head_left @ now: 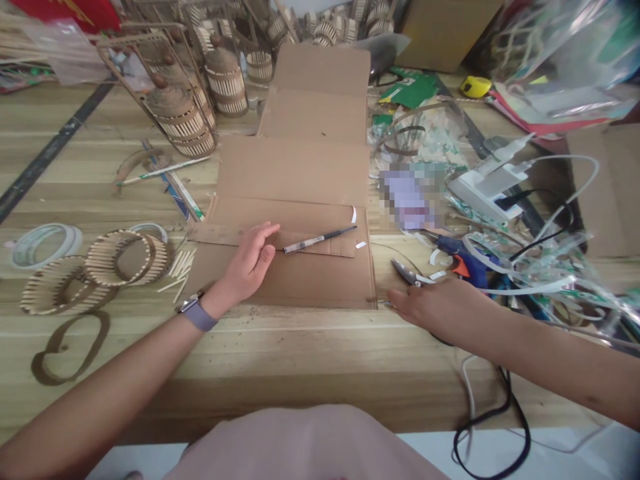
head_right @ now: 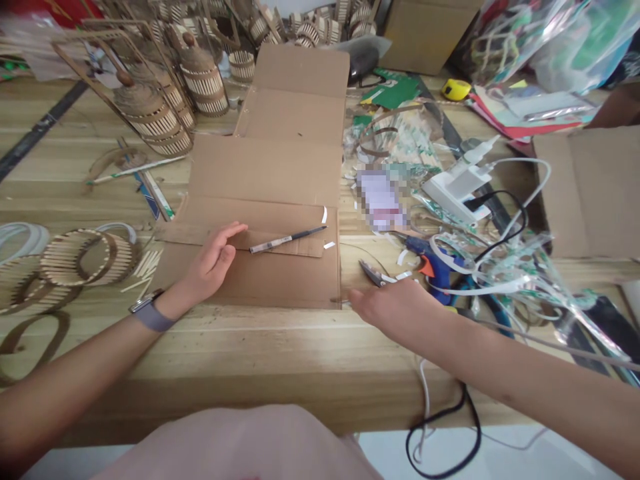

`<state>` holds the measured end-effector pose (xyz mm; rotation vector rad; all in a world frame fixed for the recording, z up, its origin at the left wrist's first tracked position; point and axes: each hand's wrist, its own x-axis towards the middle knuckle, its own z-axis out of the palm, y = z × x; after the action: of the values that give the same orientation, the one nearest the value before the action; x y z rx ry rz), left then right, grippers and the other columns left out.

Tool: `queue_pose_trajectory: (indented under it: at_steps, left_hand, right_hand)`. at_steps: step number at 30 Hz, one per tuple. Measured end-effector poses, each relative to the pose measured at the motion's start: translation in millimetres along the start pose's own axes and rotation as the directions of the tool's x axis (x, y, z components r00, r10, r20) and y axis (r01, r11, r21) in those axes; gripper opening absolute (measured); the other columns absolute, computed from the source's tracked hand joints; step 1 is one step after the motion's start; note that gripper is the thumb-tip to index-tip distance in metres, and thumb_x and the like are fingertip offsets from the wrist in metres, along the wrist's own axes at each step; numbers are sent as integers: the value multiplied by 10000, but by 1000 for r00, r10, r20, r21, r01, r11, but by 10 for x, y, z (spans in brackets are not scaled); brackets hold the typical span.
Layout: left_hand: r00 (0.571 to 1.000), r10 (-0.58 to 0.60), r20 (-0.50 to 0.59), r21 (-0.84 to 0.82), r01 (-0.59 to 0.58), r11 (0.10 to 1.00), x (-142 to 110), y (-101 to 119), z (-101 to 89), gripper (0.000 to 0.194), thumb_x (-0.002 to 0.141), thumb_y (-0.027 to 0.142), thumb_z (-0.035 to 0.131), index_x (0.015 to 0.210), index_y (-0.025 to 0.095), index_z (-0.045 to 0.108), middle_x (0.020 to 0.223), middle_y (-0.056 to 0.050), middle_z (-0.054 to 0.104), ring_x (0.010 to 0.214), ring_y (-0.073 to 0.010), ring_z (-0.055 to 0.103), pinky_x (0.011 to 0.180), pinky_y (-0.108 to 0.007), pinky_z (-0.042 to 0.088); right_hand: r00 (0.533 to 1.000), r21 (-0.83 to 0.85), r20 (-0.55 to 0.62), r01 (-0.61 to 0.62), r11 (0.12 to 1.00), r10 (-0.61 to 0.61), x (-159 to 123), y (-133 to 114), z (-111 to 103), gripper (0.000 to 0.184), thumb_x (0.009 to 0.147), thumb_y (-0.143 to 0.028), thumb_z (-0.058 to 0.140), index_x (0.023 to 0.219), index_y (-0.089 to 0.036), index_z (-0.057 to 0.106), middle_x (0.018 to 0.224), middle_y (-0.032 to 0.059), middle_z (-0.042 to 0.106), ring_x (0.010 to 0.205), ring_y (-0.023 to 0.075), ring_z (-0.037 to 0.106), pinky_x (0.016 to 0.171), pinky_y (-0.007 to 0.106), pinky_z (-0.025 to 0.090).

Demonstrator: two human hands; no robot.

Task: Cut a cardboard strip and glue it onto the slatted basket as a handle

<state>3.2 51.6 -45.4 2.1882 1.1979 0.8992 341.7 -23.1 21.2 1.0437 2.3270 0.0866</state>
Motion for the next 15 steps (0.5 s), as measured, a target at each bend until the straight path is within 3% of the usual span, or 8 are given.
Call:
queue_pose_trajectory:
  at_steps: [8, 15]
  left_hand:
    - [1000, 15, -3, -6, -15, 1000, -6, 4, 12, 470, 1029, 467, 264, 1353, 184, 453, 1377, -167, 525, 1363, -247, 421, 1145, -515, 326]
    - [999, 28, -21, -19, -28, 999, -5, -8, 28, 462, 1027, 474, 266, 1358, 209, 451, 1372, -151, 533, 1358, -249, 427, 1142, -522, 329]
  right_hand:
    - [996, 23, -92, 16, 1000, -14, -19, 67, 62, 191, 922, -101, 451, 907, -196, 616, 594, 49, 657, 497, 174, 570, 489, 314, 170]
    - [1000, 26, 10, -1, 1000, 0, -39, 64, 78, 130, 927, -138, 487, 920, -189, 606, 627, 32, 681, 524, 165, 640, 465, 316, 112]
